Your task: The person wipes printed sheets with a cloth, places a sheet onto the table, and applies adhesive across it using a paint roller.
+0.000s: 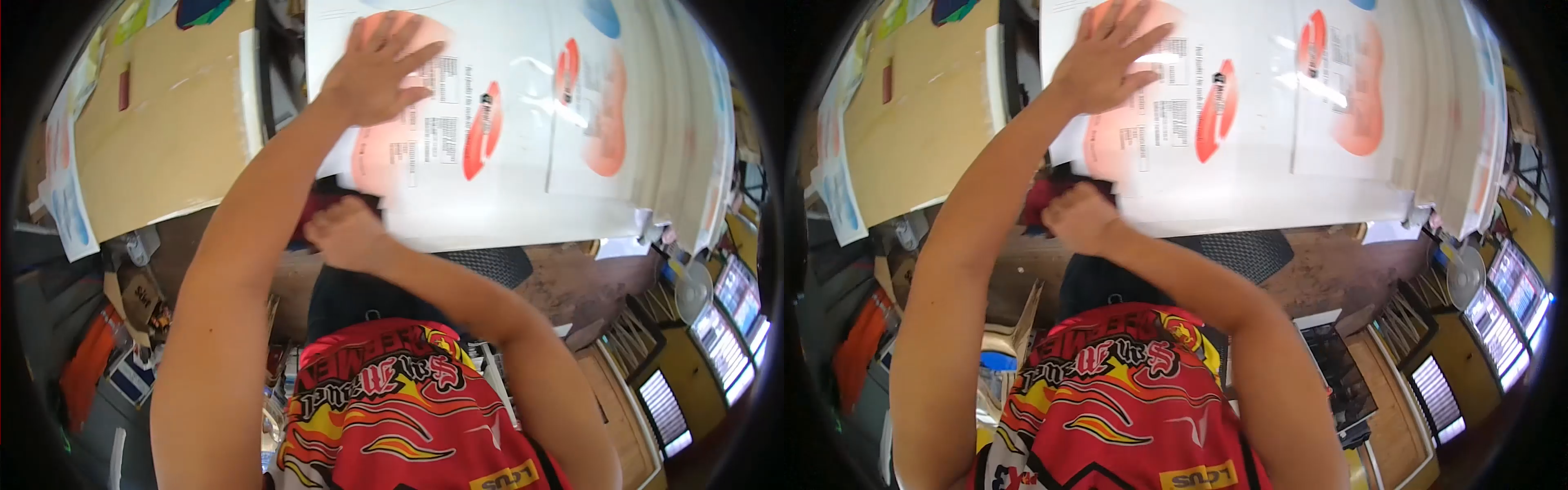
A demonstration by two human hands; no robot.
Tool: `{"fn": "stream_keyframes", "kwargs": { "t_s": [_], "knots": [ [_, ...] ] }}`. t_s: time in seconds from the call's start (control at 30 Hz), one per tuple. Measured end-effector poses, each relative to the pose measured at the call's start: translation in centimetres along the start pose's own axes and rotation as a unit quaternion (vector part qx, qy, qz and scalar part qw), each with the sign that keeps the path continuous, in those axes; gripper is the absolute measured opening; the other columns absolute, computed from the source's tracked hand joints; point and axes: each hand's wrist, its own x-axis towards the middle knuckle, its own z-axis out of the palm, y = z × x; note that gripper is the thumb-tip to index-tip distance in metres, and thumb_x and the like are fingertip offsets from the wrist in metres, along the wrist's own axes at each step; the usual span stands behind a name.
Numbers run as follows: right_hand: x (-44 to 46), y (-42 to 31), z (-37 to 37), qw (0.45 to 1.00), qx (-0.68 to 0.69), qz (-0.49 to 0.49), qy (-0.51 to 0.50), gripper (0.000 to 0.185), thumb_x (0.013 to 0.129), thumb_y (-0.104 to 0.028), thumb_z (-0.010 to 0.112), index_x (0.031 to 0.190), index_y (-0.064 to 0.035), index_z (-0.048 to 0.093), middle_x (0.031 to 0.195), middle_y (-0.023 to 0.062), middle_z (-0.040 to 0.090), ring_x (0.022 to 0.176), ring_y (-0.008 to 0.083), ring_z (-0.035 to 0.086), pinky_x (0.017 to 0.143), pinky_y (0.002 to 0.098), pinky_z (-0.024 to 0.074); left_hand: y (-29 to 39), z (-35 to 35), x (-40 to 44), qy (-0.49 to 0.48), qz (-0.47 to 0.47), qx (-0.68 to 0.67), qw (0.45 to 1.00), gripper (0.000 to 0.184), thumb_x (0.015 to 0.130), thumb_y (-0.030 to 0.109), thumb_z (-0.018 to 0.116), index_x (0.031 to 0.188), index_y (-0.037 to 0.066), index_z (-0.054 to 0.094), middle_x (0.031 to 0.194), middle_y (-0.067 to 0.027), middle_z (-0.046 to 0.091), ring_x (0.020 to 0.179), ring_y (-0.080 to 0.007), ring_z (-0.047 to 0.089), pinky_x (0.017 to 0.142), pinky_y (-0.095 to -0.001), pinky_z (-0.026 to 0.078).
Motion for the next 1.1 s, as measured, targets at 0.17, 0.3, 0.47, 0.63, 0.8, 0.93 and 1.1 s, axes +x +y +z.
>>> {"fn": "stream_keyframes", "kwargs": {
  "t_s": [0.17, 0.3, 0.47, 0.63, 0.8, 0.93, 1.1],
  "knots": [
    [-3.5, -0.3, -0.7, 0.998, 0.014, 0.062, 0.018, 0.010, 0.079, -0.021, 0.061, 0.084, -0.0130, 0.065, 0.079, 0.0038, 0.065, 0.079, 0.0218, 0.065, 0.076, 0.0385, 0.0435, -0.1, -0.5, 0.2, -0.025, 0.001, 0.012, 1.000, 0.066, 0.095, 0.054, 0.058, 0.154, 0.034, 0.039, 0.164, -0.0102, 0.028, 0.152, -0.0339, 0.022, 0.121, -0.0591, 0.014],
    [-12.7, 2.2, -5.2, 0.984, -0.008, 0.174, 0.024, 0.026, 0.062, -0.023, 0.075, 0.082, -0.0136, 0.061, 0.076, 0.0042, 0.062, 0.077, 0.0253, 0.064, 0.073, 0.0416, 0.0437, -0.2, -0.6, 0.4, -0.037, 0.009, -0.003, 0.999, 0.067, 0.095, 0.055, 0.056, 0.156, 0.035, 0.035, 0.165, -0.0098, 0.025, 0.152, -0.0340, 0.020, 0.120, -0.0598, 0.014],
    [-19.2, 4.9, -8.8, 0.898, -0.115, 0.414, 0.097, 0.019, 0.073, -0.016, 0.076, 0.078, -0.0105, 0.059, 0.072, 0.0080, 0.060, 0.071, 0.0310, 0.063, 0.065, 0.0434, 0.0445, 0.2, -0.7, 0.6, -0.080, 0.008, 0.041, 0.996, 0.066, 0.096, 0.052, 0.056, 0.156, 0.032, 0.036, 0.166, -0.0112, 0.022, 0.152, -0.0371, 0.019, 0.119, -0.0607, 0.014],
    [-16.4, 3.3, -11.6, 0.932, -0.073, 0.313, 0.167, 0.022, 0.075, -0.010, 0.074, 0.089, -0.0049, 0.058, 0.084, 0.0148, 0.056, 0.079, 0.0370, 0.054, 0.068, 0.0455, 0.0404, 0.0, -1.1, 0.9, -0.089, 0.005, 0.015, 0.996, 0.068, 0.097, 0.050, 0.056, 0.157, 0.032, 0.032, 0.167, -0.0101, 0.019, 0.153, -0.0354, 0.015, 0.121, -0.0606, 0.010],
    [-14.8, 4.3, -7.8, 0.902, -0.072, 0.378, 0.197, 0.028, 0.074, -0.018, 0.077, 0.091, -0.0073, 0.058, 0.083, 0.0124, 0.058, 0.079, 0.0352, 0.059, 0.069, 0.0449, 0.0447, -0.1, -1.3, 1.3, -0.108, -0.015, 0.022, 0.994, 0.069, 0.096, 0.054, 0.054, 0.158, 0.034, 0.031, 0.167, -0.0095, 0.020, 0.154, -0.0342, 0.014, 0.121, -0.0616, 0.012],
    [-13.5, 5.8, -8.2, 0.904, -0.125, 0.373, 0.166, 0.022, 0.078, -0.021, 0.074, 0.083, -0.0081, 0.056, 0.076, 0.0123, 0.058, 0.067, 0.0344, 0.060, 0.059, 0.0444, 0.0467, 0.3, -1.9, 1.4, -0.145, -0.022, 0.032, 0.989, 0.073, 0.096, 0.056, 0.054, 0.159, 0.031, 0.028, 0.166, -0.0097, 0.021, 0.153, -0.0348, 0.016, 0.120, -0.0627, 0.014],
    [-5.6, 13.5, -13.0, 0.947, -0.130, 0.252, 0.150, 0.020, 0.073, -0.016, 0.071, 0.082, -0.0091, 0.054, 0.072, 0.0103, 0.057, 0.065, 0.0323, 0.061, 0.058, 0.0448, 0.0494, 0.0, -1.9, 1.4, -0.143, -0.031, -0.028, 0.989, 0.087, 0.093, 0.050, 0.060, 0.159, 0.007, 0.024, 0.167, -0.0133, 0.019, 0.153, -0.0388, 0.016, 0.119, -0.0640, 0.014]
  ]
}}
